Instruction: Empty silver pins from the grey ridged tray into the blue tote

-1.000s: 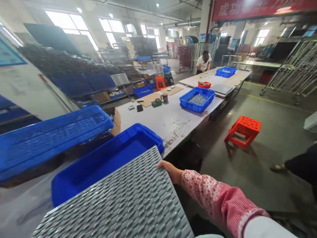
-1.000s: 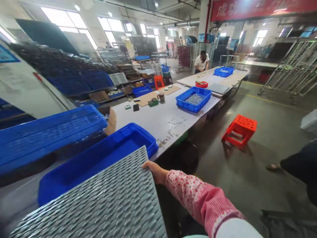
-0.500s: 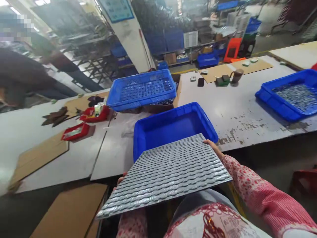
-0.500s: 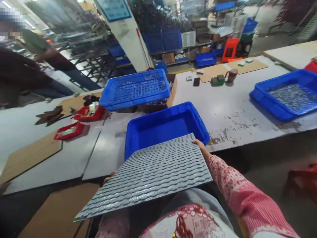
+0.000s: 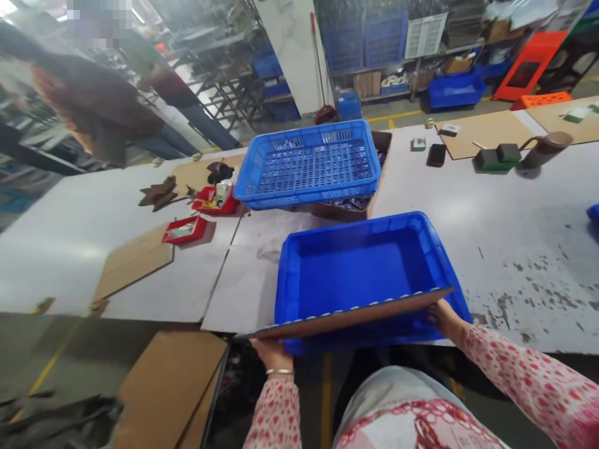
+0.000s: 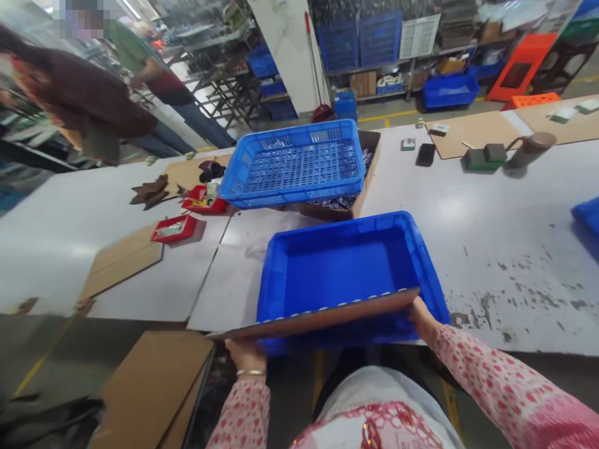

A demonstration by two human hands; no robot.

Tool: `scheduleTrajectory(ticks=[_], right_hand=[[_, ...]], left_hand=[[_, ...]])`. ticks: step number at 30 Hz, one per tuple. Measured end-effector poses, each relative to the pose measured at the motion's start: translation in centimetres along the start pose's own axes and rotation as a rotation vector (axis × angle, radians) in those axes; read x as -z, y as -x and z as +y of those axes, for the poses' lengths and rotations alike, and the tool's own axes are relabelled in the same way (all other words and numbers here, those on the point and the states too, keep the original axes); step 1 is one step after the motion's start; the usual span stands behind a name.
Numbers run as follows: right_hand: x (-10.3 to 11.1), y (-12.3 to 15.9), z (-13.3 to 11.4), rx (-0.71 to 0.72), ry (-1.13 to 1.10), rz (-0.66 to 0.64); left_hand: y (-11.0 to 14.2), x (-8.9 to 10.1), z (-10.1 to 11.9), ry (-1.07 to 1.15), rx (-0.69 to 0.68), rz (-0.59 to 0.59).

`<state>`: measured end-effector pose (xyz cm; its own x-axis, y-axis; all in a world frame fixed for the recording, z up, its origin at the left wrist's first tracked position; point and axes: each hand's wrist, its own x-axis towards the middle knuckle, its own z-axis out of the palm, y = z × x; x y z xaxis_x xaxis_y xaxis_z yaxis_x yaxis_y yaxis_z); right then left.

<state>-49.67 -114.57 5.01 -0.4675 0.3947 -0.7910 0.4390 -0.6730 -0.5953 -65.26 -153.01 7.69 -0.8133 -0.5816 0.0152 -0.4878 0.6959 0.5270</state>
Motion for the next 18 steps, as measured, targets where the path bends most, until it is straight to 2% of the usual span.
scheduleTrajectory(ticks=[2,6,9,12,15,18], right_hand=[[-0.5,-1.2,-0.4,0.047,0.037,0.018],[-1.6,-3.8,-0.9,0.116,0.121,-0.080],[-2.9,-6.4,-0.9,0.139,0.201,0.068],[-4.2,-9.9,-0.9,0.126,0.277,0.241],[-4.8,-13.2,-0.9,0.106,0.367,0.313],[-4.7,-14.5,-0.8,0.100,0.444,0.321]], left_hand=[[-1.7,-2.4,1.4,0.133,0.040,-0.101],[-4.9,-7.6,4.0,0.249,0.048,-0.287],[-6.8,-11.4,5.4,0.254,-0.015,-0.432],[-7.7,-14.5,5.7,0.154,-0.081,-0.553],[-7.2,-16.2,5.5,0.023,-0.161,-0.590],[-4.9,-16.3,6.2,-0.041,-0.291,-0.599]])
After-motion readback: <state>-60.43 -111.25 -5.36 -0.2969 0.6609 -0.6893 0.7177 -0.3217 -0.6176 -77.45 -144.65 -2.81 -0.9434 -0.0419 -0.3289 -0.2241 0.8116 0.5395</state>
